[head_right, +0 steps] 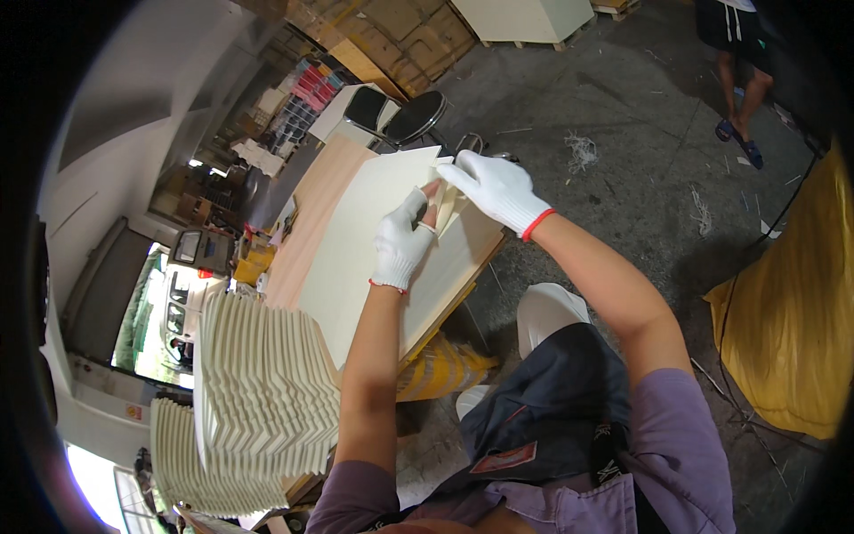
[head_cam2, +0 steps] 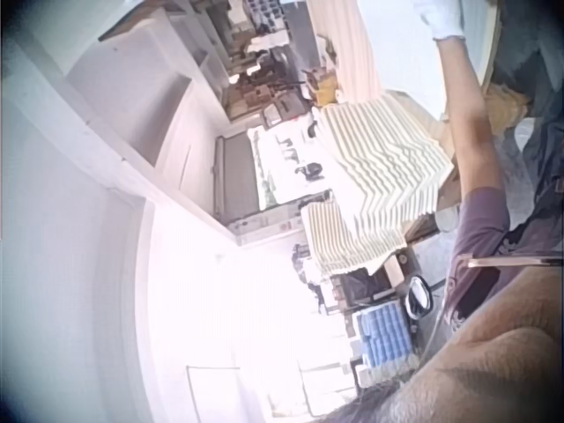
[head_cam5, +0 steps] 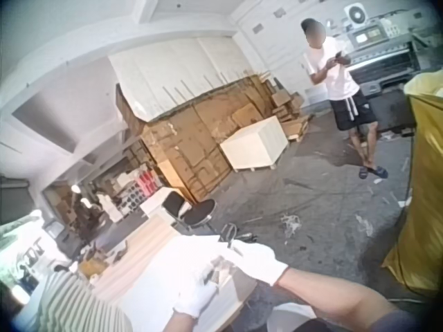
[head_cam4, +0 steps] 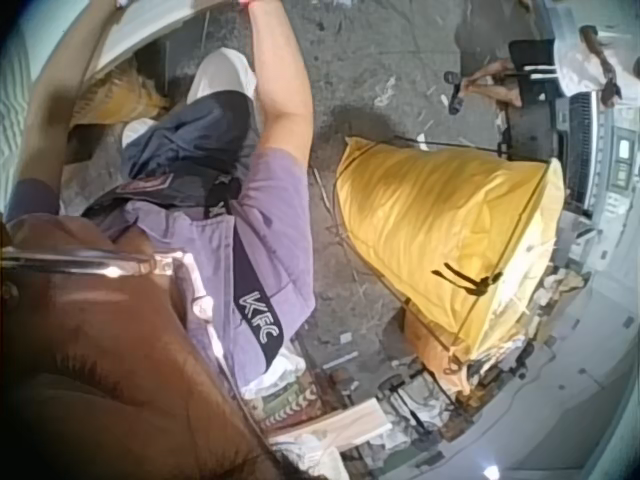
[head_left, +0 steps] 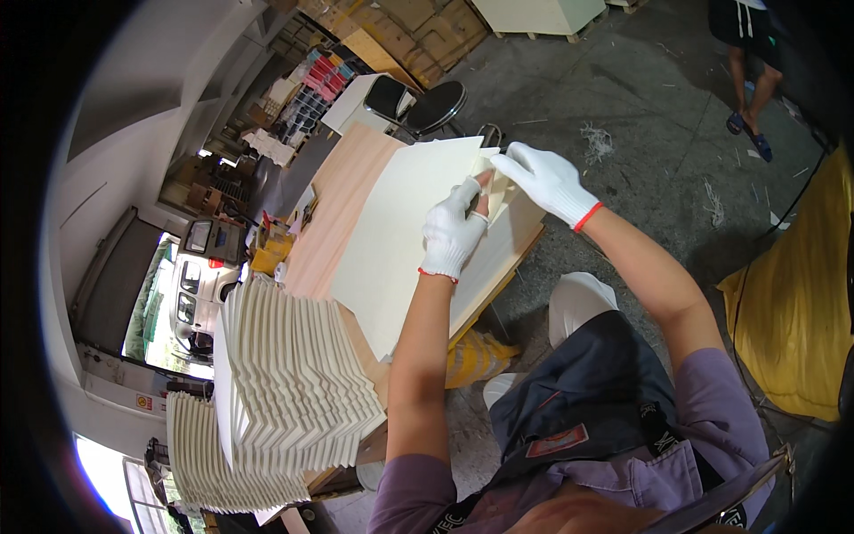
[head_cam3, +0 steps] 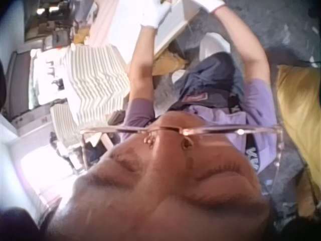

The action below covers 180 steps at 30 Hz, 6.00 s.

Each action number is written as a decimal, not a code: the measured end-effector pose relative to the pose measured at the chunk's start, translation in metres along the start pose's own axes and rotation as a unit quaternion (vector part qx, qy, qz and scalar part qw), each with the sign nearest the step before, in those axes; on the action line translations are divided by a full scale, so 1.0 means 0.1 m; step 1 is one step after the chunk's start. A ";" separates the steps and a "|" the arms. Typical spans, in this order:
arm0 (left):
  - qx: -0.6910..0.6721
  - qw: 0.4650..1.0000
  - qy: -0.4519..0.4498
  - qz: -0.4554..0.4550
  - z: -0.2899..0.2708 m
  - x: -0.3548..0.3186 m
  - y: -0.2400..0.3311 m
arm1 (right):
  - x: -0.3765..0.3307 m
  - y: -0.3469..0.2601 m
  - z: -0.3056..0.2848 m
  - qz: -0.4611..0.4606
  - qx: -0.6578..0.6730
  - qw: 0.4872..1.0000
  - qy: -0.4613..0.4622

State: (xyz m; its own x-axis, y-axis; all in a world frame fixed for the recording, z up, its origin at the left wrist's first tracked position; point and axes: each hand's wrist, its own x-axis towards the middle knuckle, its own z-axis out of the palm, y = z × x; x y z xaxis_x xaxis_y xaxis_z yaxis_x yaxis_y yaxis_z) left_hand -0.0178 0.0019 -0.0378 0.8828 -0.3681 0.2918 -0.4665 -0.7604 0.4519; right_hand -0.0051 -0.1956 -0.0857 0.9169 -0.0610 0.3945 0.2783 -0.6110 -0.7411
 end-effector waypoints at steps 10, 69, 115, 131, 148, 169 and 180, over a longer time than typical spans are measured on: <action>0.021 0.998 0.016 0.049 0.04 0.02 -0.07 | 0.15 0.07 -0.19 -0.247 -0.245 0.937 -0.039; -0.116 0.993 -0.014 -0.023 0.12 0.11 -0.30 | 0.04 0.03 0.16 -0.009 0.134 0.991 0.002; 0.031 0.999 -0.005 0.020 0.08 0.02 -0.10 | 0.03 0.13 0.26 0.005 0.101 0.995 0.024; 0.111 0.981 0.074 0.141 0.09 -0.06 -0.17 | -0.04 -0.18 -0.04 0.024 0.068 0.996 0.053; -0.570 0.781 0.175 -0.185 0.32 -2.07 -0.43 | -0.31 -0.80 0.77 0.267 0.623 0.700 -0.223; -0.525 0.767 0.253 -0.269 -1.06 -2.66 0.19 | -1.25 -0.27 -0.41 0.281 0.521 0.769 -0.242; -0.405 0.678 0.598 -0.137 -3.41 -3.08 0.00 | -1.00 -1.69 -0.03 0.097 0.596 0.617 -0.504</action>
State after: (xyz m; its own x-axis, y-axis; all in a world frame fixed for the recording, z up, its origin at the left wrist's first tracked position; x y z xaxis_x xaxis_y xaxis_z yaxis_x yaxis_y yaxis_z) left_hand -0.3084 0.2976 0.1600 0.4921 0.7930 0.3591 -0.5987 0.0089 0.8009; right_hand -0.1443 -0.0888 0.0015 0.5109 0.8479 0.1420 -0.4037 0.3825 -0.8311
